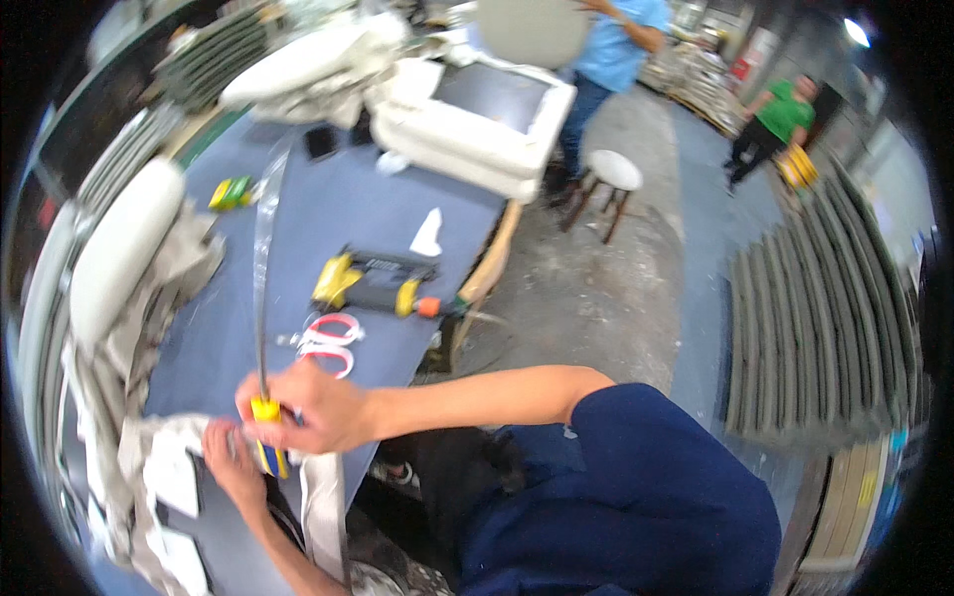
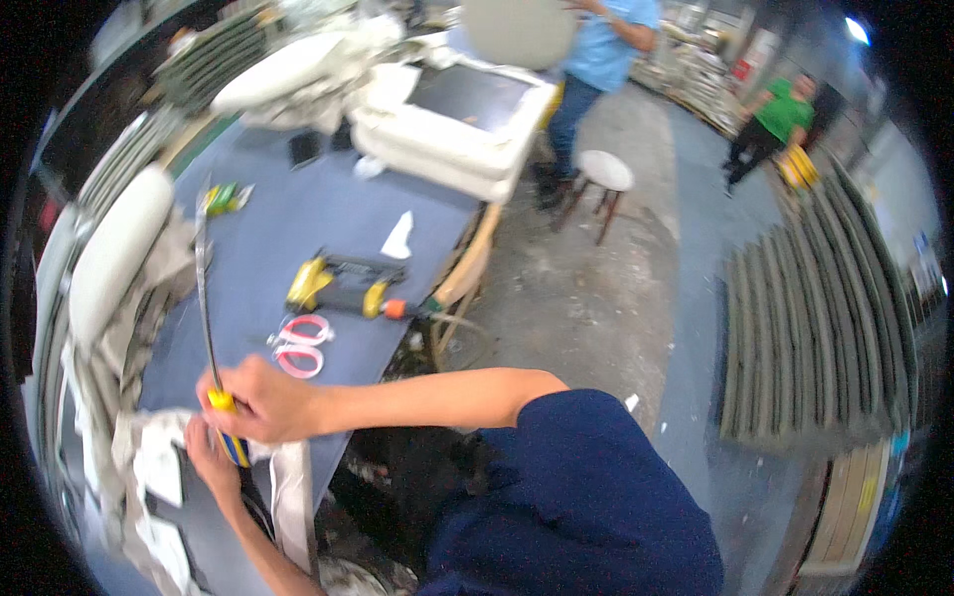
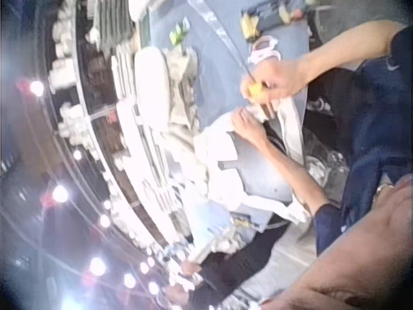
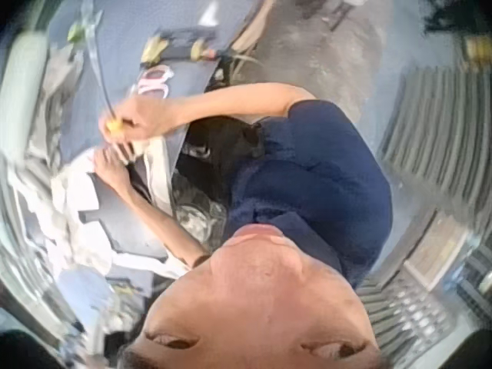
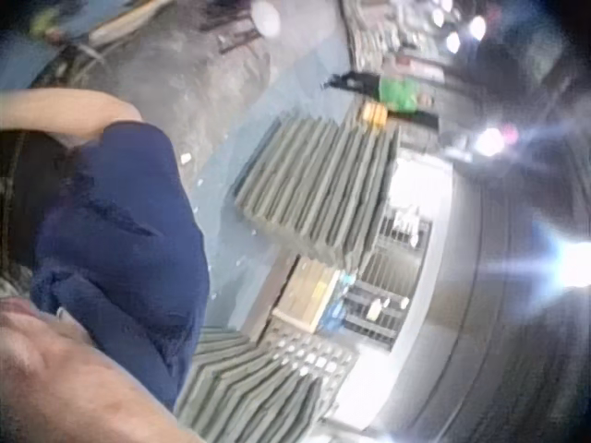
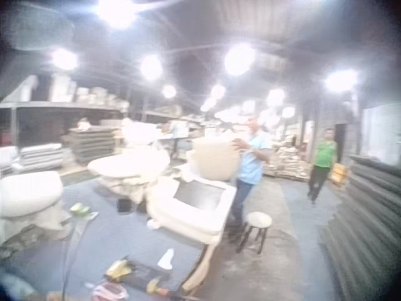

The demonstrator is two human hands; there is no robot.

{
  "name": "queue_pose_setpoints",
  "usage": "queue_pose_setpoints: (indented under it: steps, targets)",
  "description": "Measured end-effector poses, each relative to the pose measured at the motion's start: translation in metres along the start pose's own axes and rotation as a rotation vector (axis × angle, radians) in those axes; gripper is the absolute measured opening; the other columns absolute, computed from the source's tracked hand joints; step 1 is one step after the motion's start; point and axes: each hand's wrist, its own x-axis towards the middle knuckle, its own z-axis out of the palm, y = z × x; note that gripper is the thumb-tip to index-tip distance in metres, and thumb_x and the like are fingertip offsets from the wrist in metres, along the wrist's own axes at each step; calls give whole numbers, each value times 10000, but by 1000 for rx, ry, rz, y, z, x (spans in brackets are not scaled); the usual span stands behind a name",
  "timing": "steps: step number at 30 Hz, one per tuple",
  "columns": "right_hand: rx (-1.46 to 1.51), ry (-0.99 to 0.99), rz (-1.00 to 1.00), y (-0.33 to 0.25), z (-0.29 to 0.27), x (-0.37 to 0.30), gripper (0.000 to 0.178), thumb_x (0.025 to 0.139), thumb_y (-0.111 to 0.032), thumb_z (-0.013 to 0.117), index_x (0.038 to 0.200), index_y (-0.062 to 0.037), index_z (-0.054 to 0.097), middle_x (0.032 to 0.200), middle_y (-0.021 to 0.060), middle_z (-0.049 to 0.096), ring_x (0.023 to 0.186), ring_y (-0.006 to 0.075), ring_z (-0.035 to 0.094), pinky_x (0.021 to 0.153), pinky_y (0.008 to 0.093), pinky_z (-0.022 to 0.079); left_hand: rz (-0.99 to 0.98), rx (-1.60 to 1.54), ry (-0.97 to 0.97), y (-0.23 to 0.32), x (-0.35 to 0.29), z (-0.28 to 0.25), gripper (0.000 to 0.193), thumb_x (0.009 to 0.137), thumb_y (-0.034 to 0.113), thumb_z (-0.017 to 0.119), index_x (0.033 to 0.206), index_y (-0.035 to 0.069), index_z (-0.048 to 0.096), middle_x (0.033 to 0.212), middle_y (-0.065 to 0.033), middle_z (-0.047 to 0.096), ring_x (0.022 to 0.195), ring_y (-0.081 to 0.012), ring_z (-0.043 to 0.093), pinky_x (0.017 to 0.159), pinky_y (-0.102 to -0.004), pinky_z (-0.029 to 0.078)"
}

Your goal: The person sews white fabric onto a foam cushion using a needle and thread, then uses a staple gun to secure the fabric to the cushion's frame. The person also uses scissors to trim excess fabric and thread. The task involves repetitive sewing and stapling actions to cover the cushion.

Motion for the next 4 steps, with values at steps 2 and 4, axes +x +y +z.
queue_pose_setpoints:
  steps: [2,4]
  targets:
    - [14,182,-190,-8,8,-2,194,906,-173,704,1034,-45,634,775,111,655,659,219,672,599,335,510,105,-192,96,22,1,-8,203,829,14,677,1032,15,661,1157,-149,669,1148,-349,604,1033,-434,434]
    - [133,220,-348,5,40,16,199,896,-168,699,1045,-51,638,787,124,657,680,223,673,597,329,506,22,21,99,13,-4,-8,195,834,22,668,1028,42,670,1148,-135,681,1129,-353,630,1020,-448,448]
